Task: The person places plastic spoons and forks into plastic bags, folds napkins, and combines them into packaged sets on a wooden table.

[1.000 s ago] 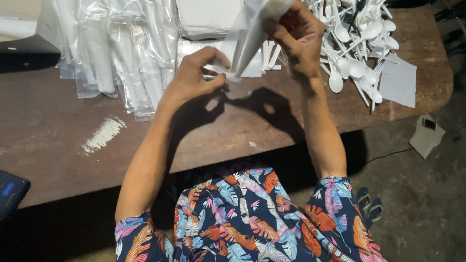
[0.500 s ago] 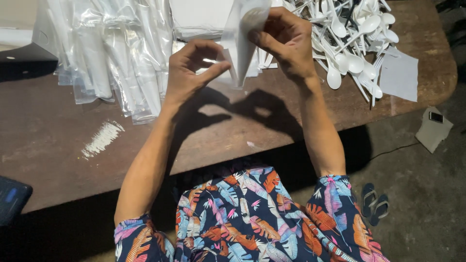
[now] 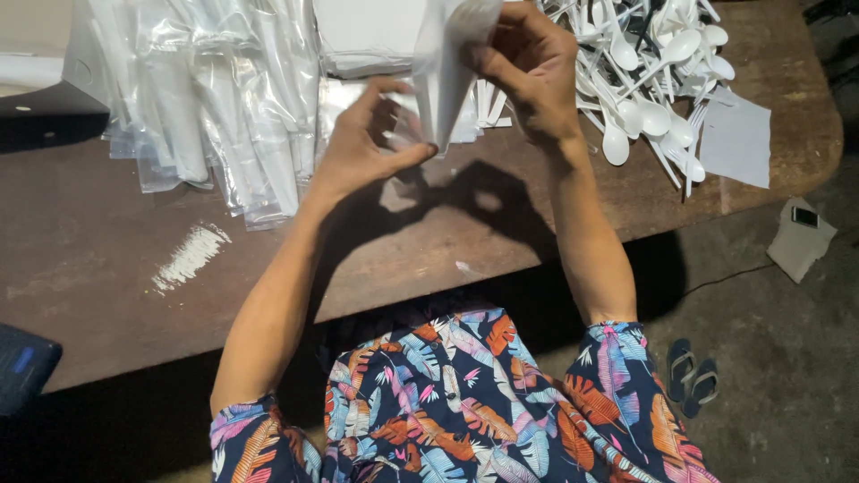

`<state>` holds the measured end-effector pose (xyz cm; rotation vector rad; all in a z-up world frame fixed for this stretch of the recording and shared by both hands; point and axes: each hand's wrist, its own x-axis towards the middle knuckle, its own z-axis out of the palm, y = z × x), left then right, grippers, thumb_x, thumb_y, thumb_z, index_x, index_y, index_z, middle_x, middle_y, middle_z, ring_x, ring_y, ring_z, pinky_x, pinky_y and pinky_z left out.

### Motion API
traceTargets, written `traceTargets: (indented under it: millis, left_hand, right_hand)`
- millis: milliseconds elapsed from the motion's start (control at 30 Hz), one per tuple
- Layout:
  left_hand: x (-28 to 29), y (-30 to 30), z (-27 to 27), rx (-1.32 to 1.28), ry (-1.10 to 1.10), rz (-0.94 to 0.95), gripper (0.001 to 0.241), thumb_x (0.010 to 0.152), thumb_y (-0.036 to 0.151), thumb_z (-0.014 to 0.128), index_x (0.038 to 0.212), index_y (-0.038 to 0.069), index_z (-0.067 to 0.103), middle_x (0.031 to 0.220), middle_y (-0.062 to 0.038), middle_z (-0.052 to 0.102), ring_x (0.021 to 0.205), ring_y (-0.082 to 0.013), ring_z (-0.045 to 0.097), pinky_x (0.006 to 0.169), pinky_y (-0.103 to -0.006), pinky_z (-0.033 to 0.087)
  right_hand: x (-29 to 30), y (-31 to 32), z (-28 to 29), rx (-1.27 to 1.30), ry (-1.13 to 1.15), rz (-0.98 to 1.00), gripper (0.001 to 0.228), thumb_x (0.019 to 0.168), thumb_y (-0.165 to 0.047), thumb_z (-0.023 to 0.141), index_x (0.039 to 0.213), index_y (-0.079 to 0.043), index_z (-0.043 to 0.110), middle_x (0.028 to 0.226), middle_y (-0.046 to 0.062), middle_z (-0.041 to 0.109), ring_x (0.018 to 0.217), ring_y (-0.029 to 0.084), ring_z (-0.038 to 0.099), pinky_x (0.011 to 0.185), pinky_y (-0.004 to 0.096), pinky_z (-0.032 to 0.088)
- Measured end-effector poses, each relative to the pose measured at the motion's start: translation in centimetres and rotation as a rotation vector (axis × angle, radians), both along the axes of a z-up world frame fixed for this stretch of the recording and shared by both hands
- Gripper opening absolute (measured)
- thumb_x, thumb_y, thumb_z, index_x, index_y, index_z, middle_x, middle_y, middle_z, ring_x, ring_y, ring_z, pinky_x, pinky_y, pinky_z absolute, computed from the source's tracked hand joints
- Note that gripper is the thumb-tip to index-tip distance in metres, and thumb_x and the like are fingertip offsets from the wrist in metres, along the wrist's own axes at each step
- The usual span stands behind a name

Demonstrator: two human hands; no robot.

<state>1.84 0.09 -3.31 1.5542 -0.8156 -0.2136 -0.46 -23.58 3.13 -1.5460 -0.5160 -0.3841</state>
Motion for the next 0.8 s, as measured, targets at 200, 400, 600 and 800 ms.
traceTargets:
  millis: [200,400,600,800]
  left_hand:
    - [-1.1,-1.1,-0.1,0.057,0.013,0.068,0.021,0.09,0.015,0.075,0.108,0.013,0.065,0.106,-0.004,0.073,0.089,-0.0158,0.075,0.071,-0.0255,0.067]
    - [-0.2,-1.8,-2.7,0.003,-0.081,0.045,0.015,0.097,0.014,0.076,0.106,0.006,0.068,0.091,-0.01,0.076,0.071,-0.0168,0.078,0.065,-0.0236,0.071]
    - [-0.2,-1.4,-1.6,0.023,-0.199,0.144,0.02,0.089,0.005,0.079,0.107,0.003,0.069,0.09,-0.011,0.076,0.072,-0.0196,0.077,0.065,-0.0274,0.071]
    - [-0.9,0.1,1.7,0.125,-0.129,0.194,0.048,0.077,0.03,0.096,0.106,0.011,0.062,0.102,-0.003,0.069,0.094,-0.0123,0.066,0.076,-0.027,0.062]
  right_hand:
    - [-0.2,0.4,0.3,0.021,-0.023,-0.016,0.022,0.099,-0.001,0.074,0.118,-0.002,0.063,0.115,0.009,0.069,0.109,0.021,0.068,0.101,0.033,0.058]
    - [-0.5,0.1,0.1,-0.094,-0.042,-0.023,0.024,0.105,-0.006,0.072,0.126,-0.004,0.061,0.122,0.011,0.067,0.116,0.025,0.067,0.105,0.037,0.06]
    - [-0.5,0.1,0.3,-0.014,-0.041,-0.02,0.024,0.101,-0.008,0.076,0.12,-0.004,0.063,0.116,0.007,0.068,0.109,0.02,0.068,0.1,0.034,0.061]
    - [0.0,-1.0,-0.9,0.048,-0.032,-0.058,0.026,0.101,-0.011,0.077,0.121,-0.005,0.062,0.117,0.009,0.069,0.108,0.022,0.067,0.096,0.037,0.061]
